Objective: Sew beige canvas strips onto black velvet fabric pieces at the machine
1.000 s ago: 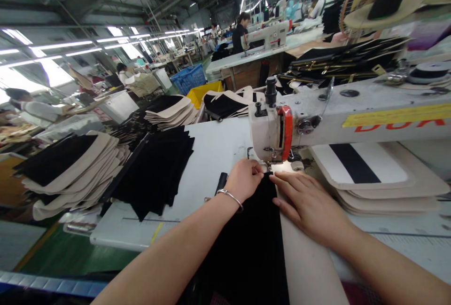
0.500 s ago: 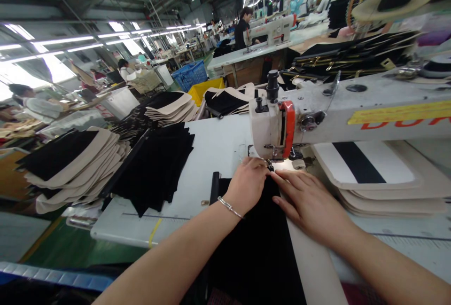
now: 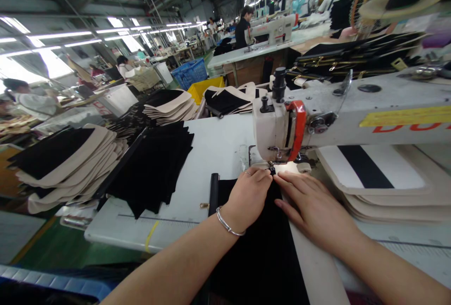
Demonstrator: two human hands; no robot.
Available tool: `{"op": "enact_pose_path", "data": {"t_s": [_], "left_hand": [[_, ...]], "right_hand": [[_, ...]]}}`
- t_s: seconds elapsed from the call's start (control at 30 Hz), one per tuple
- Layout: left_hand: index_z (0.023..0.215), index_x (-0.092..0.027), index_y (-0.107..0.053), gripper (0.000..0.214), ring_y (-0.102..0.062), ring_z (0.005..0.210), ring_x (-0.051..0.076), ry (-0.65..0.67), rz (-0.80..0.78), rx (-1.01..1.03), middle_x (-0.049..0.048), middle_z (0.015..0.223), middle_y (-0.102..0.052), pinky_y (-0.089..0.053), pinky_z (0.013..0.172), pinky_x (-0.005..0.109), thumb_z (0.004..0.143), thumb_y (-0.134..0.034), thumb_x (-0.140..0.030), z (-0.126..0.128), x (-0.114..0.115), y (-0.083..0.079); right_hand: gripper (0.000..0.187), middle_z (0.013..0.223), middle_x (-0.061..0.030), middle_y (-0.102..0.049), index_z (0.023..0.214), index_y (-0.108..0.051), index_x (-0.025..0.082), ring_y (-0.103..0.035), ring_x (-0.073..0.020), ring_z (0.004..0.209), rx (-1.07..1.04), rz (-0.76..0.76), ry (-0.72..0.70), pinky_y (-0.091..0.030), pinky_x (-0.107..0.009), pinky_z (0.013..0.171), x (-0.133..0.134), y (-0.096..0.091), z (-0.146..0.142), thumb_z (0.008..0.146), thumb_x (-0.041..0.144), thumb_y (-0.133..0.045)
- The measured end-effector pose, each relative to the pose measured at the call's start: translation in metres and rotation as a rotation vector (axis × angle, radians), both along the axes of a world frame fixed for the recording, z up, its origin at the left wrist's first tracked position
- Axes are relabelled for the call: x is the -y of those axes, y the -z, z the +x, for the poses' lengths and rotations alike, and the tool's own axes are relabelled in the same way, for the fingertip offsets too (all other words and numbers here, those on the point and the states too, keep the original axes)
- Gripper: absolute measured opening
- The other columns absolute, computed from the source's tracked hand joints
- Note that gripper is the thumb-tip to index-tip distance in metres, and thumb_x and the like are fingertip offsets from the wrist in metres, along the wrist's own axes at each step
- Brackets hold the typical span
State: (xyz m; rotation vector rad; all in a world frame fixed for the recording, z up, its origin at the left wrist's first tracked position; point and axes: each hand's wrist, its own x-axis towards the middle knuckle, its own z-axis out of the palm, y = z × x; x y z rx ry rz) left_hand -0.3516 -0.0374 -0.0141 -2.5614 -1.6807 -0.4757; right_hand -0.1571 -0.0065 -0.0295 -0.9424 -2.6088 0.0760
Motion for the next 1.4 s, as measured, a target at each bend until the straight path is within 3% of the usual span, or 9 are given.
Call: {"op": "enact_pose_path", "data": {"t_s": [0.57,0.7,0.8,0.87,0.97,1.07,1.17,1.4], "left_hand": [[0.112,-0.011,-0.061,0.024,-0.055,0.118,0.019,0.063,-0.017,0.077,0.009,0.121,-0.062,-0.042,0.108,0.036,0.095,-0.043,-0.012,-0.006,-0.009,-0.004],[0.125,-0.014,-0.055,0.033,-0.044,0.132,0.022,0.114,-0.144,0.069,0.01,0.134,-0.055,-0.032,0.115,0.044,0.096,-0.047,-0.026,-0.011,0.024,-0.025],[0.132,-0.02,-0.05,0.05,-0.034,0.139,0.022,0.337,-0.334,0.045,0.0082,0.146,-0.044,-0.025,0.118,0.047,0.091,-0.053,-0.048,-0.014,0.075,-0.041],[0.135,-0.022,-0.048,0.048,-0.029,0.142,0.021,0.442,-0.382,-0.003,0.0074,0.148,-0.04,-0.022,0.119,0.046,0.092,-0.053,-0.044,-0.013,0.106,-0.044],[0.135,-0.022,-0.048,0.042,-0.027,0.143,0.023,0.434,-0.361,-0.056,0.0077,0.147,-0.043,-0.02,0.119,0.049,0.093,-0.052,-0.029,-0.009,0.132,-0.04],[0.131,-0.022,-0.051,0.041,-0.028,0.142,0.023,0.401,-0.341,-0.064,0.0069,0.145,-0.045,-0.019,0.119,0.049,0.091,-0.053,-0.026,-0.005,0.139,-0.035],[0.127,-0.023,-0.055,0.036,-0.029,0.142,0.023,0.396,-0.308,-0.055,0.0049,0.143,-0.047,-0.017,0.12,0.049,0.091,-0.053,-0.027,-0.004,0.138,-0.034],[0.125,-0.025,-0.057,0.036,-0.03,0.141,0.022,0.392,-0.316,-0.034,0.003,0.142,-0.049,-0.015,0.12,0.049,0.09,-0.051,-0.026,-0.008,0.142,-0.038]], "right_hand": [[0.049,0.137,-0.0086,-0.048,0.136,-0.046,0.019,-0.043,-0.0254,0.126,0.004,0.016,0.024,-0.036,-0.045,0.107,0.001,-0.002,-0.002,0.094,0.044,-0.045],[0.047,0.135,-0.0082,-0.052,0.134,-0.049,0.019,-0.048,-0.0243,0.122,0.007,0.057,0.026,-0.042,-0.045,0.104,0.026,-0.003,0.008,0.094,0.042,-0.047],[0.048,0.135,-0.007,-0.054,0.133,-0.05,0.018,-0.052,-0.0233,0.12,0.003,0.154,-0.038,-0.049,-0.042,0.097,0.063,-0.002,0.026,0.091,0.042,-0.05],[0.047,0.132,-0.0074,-0.056,0.129,-0.055,0.016,-0.055,-0.0229,0.118,0.012,0.236,-0.1,-0.054,-0.039,0.091,0.088,-0.003,0.039,0.089,0.04,-0.052],[0.047,0.124,-0.0079,-0.062,0.119,-0.062,0.013,-0.06,-0.0229,0.11,0.075,0.314,-0.176,-0.057,-0.036,0.083,0.112,-0.01,0.052,0.088,0.047,-0.051],[0.047,0.12,-0.0068,-0.065,0.115,-0.064,0.015,-0.063,-0.0218,0.105,0.109,0.366,-0.263,-0.058,-0.034,0.076,0.12,-0.017,0.059,0.091,0.05,-0.043],[0.036,0.12,-0.002,-0.065,0.118,-0.063,0.021,-0.061,-0.0184,0.107,0.09,0.382,-0.257,-0.056,-0.032,0.079,0.124,-0.018,0.061,0.095,0.035,-0.038],[0.042,0.115,0.0002,-0.067,0.112,-0.065,0.026,-0.058,-0.0183,0.109,-0.212,0.257,-0.08,-0.049,-0.038,0.09,0.144,0.02,0.053,0.099,0.026,-0.025]]}}
